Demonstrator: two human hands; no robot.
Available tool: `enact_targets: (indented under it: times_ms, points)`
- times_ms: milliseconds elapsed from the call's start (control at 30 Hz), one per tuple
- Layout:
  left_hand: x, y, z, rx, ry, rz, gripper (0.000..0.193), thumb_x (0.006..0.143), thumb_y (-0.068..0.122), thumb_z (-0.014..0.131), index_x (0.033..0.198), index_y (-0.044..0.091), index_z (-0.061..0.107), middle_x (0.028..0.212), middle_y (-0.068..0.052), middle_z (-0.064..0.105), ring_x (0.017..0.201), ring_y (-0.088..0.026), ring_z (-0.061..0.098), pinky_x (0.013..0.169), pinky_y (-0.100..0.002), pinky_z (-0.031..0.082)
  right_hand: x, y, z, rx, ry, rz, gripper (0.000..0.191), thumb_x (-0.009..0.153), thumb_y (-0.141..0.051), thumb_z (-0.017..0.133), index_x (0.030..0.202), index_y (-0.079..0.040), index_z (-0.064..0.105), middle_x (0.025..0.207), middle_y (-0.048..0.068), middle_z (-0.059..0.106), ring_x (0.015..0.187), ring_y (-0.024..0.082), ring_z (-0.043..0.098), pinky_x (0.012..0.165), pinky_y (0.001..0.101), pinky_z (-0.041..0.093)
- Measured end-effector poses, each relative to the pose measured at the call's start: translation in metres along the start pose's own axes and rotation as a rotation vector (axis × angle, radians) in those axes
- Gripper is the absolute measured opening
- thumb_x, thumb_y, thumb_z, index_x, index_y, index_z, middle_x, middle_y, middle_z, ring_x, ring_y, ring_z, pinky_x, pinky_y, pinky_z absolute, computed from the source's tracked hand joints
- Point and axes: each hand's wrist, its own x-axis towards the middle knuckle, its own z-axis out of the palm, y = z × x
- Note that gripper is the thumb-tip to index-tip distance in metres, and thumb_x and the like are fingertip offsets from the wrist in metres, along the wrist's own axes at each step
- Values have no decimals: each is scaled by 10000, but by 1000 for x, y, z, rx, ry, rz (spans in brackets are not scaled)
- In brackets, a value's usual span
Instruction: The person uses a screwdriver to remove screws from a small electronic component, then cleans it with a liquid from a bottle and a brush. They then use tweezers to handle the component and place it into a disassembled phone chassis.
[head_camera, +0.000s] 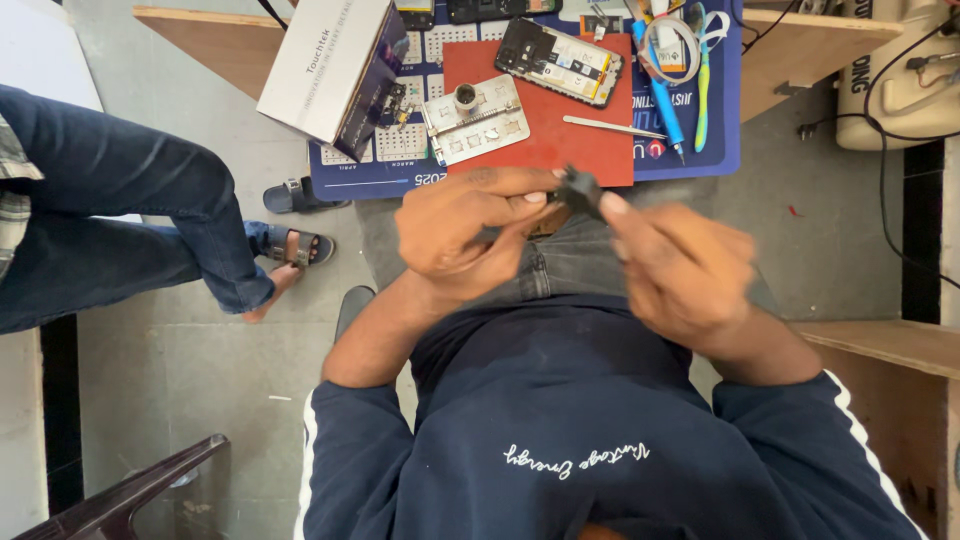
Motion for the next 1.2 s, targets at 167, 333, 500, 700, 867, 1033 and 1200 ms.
enact_targets:
  times_ms: [167,333,500,700,867,1033,1200]
  points:
    - [0,0,1,105,-1,44,216,855,-140,773,946,3,641,1060,-157,760,905,-261,790,755,-311,636,4,1,6,63,-34,-22,464,909,100,739,1355,34,629,771,99,545,583,220,539,540,366,444]
    - [2,1,4,81,-7,40,211,830,-146,758,935,-1,648,1056,-175,749,897,-267,783,749,-316,642,13,-1,-2,256,-93,32,400,924,65,731,1316,62,649,735,103,528,567,215,506,544,367,409]
    - [10,3,4,49,-33,65,237,845,-114,823,950,-4,642,1030,-160,755,901,-254,783,751,-298,634,3,17,-21,185,186,108,277,1096,-180,571,1302,-27,676,781,31,608,587,141,590,553,295,468]
    - [9,28,-1,-35,-85,41,250,863,-105,818,1052,-8,686,1010,-125,721,948,-263,753,817,-344,624,16,156,17,-34,149,361,257,1105,-91,589,1306,28,695,1004,184,686,853,301,657,766,385,510]
    - [13,44,-16,-128,-220,186,200,885,-43,832,1044,19,726,996,-96,715,943,-261,733,828,-360,622,-5,230,77,-430,-71,483,355,929,-34,677,1280,-21,732,1153,249,681,1019,464,641,854,529,490]
    - [22,52,-23,-252,-262,405,118,896,25,733,997,-36,725,1012,-164,736,928,-276,761,831,-349,654,-20,241,92,-440,-114,449,361,959,-17,666,1318,-25,693,1243,207,634,1138,422,620,961,508,496]
    - [18,52,-27,-302,-221,477,101,977,21,671,1021,-27,749,1053,-164,749,979,-257,762,883,-319,637,-23,247,99,-543,-19,192,352,909,-32,694,1259,-4,677,1174,208,612,1055,406,607,894,496,492]
